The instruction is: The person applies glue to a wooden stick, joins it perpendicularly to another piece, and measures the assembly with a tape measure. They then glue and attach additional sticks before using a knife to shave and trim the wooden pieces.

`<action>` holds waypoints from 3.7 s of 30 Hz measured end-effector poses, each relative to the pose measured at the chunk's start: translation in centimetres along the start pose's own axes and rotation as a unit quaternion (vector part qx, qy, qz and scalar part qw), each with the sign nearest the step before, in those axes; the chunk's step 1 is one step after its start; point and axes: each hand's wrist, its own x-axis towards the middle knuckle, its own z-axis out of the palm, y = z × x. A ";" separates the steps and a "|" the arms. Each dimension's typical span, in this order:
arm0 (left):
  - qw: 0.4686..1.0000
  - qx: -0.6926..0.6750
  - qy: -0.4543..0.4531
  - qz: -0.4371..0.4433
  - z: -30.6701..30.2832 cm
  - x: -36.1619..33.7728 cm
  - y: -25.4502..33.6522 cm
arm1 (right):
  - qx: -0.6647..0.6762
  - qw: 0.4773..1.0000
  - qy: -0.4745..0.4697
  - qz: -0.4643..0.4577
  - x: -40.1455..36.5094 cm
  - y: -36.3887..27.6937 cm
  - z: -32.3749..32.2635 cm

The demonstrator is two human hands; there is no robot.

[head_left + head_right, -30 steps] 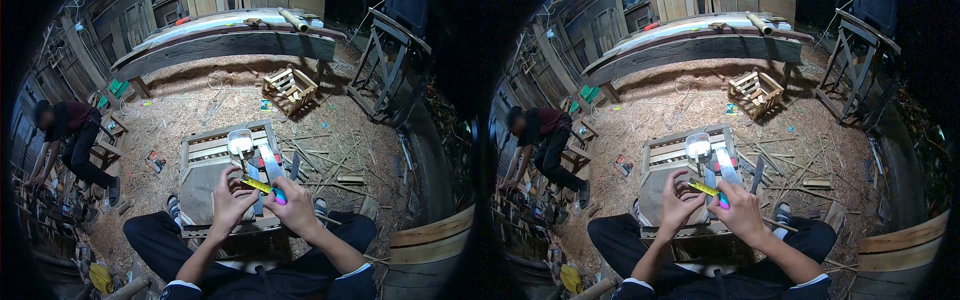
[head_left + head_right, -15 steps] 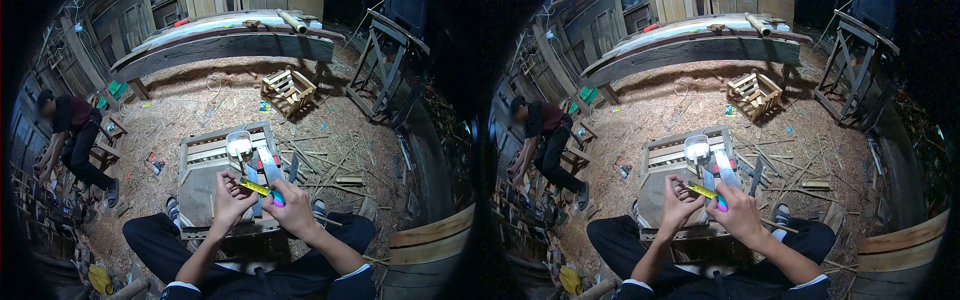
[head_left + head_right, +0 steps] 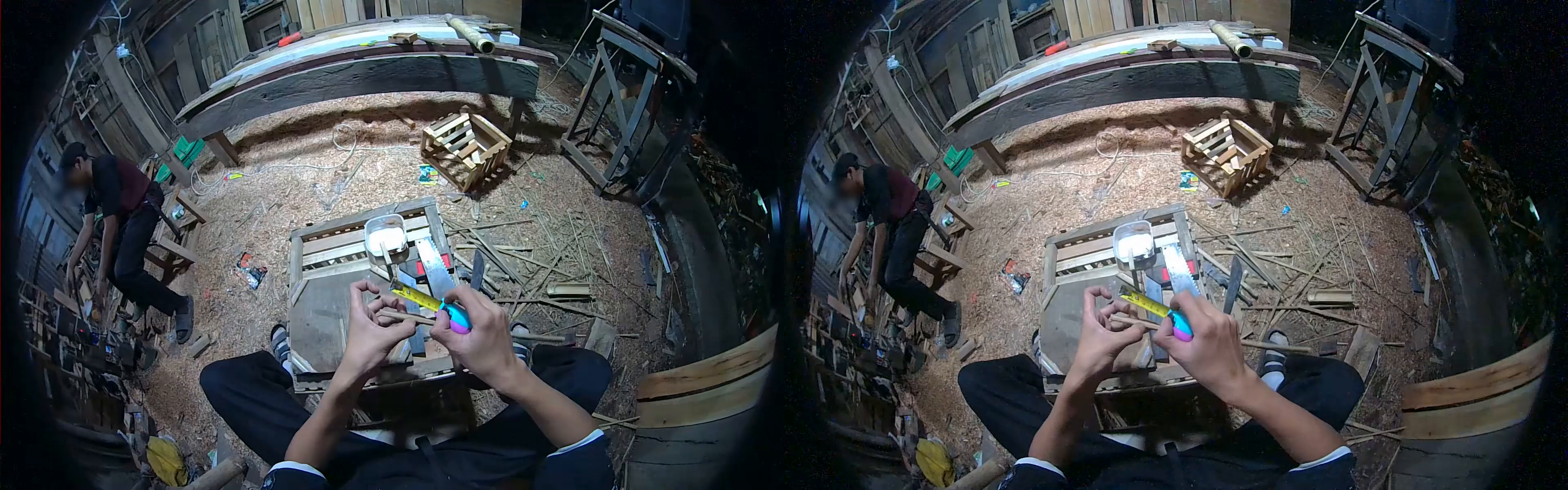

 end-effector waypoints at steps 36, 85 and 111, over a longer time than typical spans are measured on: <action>0.987 -0.041 0.132 0.084 -16.0 -0.5 -0.1 | -0.032 0.999 0.006 0.040 3.1 3.1 6.9; 0.992 -0.071 0.101 -0.040 -21.2 0.4 1.0 | -0.011 0.961 -0.253 -0.111 13.5 3.7 24.8; 0.993 -0.112 -0.014 -0.045 -16.9 0.4 -1.0 | 0.071 0.948 -0.301 0.074 -1.0 -4.3 11.4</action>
